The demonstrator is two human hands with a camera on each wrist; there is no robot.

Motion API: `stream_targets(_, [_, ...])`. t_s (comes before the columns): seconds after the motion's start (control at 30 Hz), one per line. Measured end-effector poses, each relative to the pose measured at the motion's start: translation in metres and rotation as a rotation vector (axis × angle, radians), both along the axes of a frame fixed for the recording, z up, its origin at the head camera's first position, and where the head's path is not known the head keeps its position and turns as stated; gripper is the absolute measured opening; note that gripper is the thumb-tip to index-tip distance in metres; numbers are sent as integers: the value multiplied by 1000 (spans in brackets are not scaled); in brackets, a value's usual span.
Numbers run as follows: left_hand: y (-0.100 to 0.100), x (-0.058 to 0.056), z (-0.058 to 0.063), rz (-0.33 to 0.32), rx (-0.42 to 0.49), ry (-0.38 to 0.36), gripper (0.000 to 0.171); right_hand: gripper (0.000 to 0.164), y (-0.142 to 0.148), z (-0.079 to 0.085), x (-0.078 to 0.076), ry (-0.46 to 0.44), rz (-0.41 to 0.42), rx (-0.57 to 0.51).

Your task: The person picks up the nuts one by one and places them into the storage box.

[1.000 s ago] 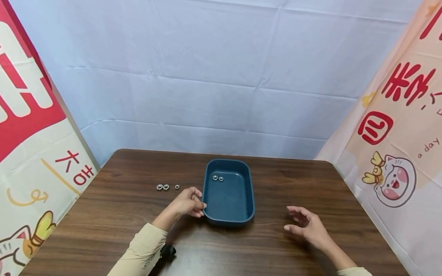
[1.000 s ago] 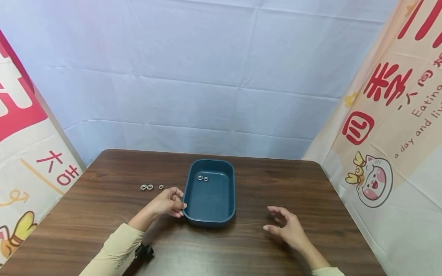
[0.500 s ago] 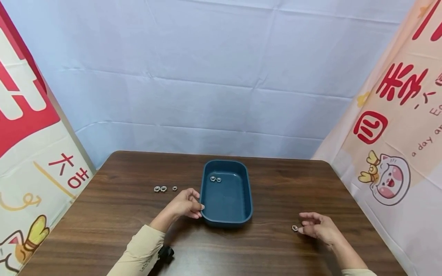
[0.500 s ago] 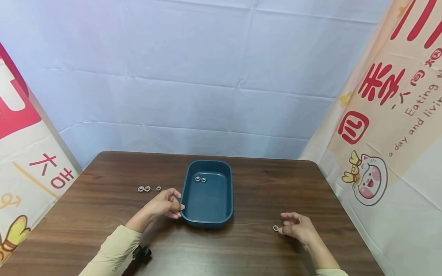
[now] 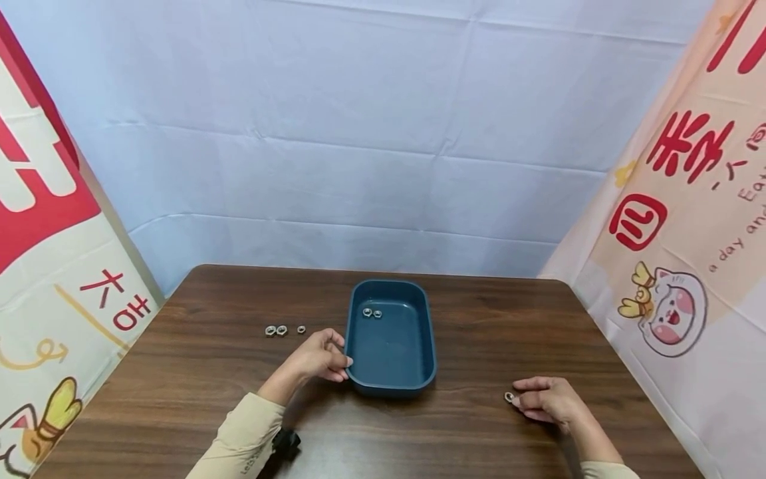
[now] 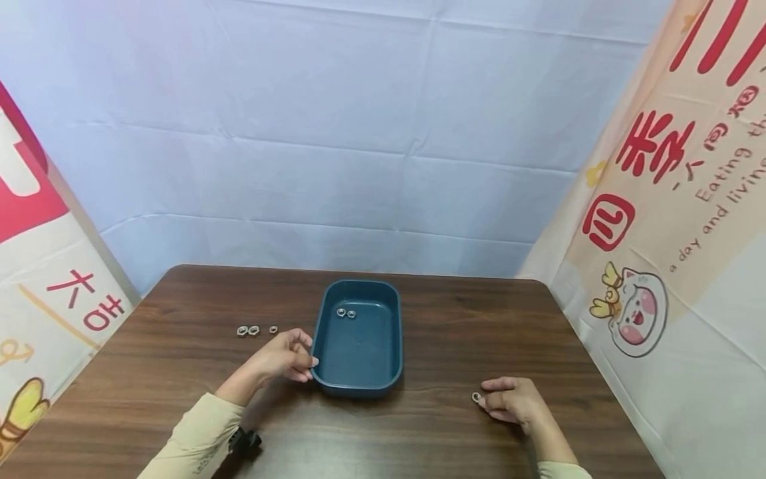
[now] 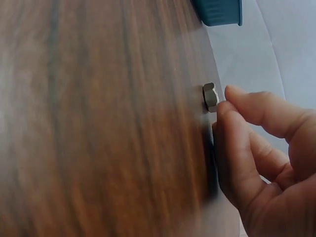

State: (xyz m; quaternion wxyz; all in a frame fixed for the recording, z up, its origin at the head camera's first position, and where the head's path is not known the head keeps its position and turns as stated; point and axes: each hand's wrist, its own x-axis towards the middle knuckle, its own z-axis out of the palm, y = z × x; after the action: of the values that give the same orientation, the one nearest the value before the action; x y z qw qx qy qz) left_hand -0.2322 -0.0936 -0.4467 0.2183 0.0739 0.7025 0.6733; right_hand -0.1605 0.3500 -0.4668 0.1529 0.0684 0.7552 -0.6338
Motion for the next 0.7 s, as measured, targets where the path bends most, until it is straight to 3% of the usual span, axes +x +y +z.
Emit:
stream_targets(0.23, [0,1,3,-5,-7,2,39,40,-5,-1,-2,-26,21,-9])
stream_targets(0.47, [0,0,2,-6,-5,5,39,48,-12,-1,-2,1,20,91])
stream_targets(0.7, [0,2,3,-6,-2,2,39,36,-17,-2,-3,20,-8,133])
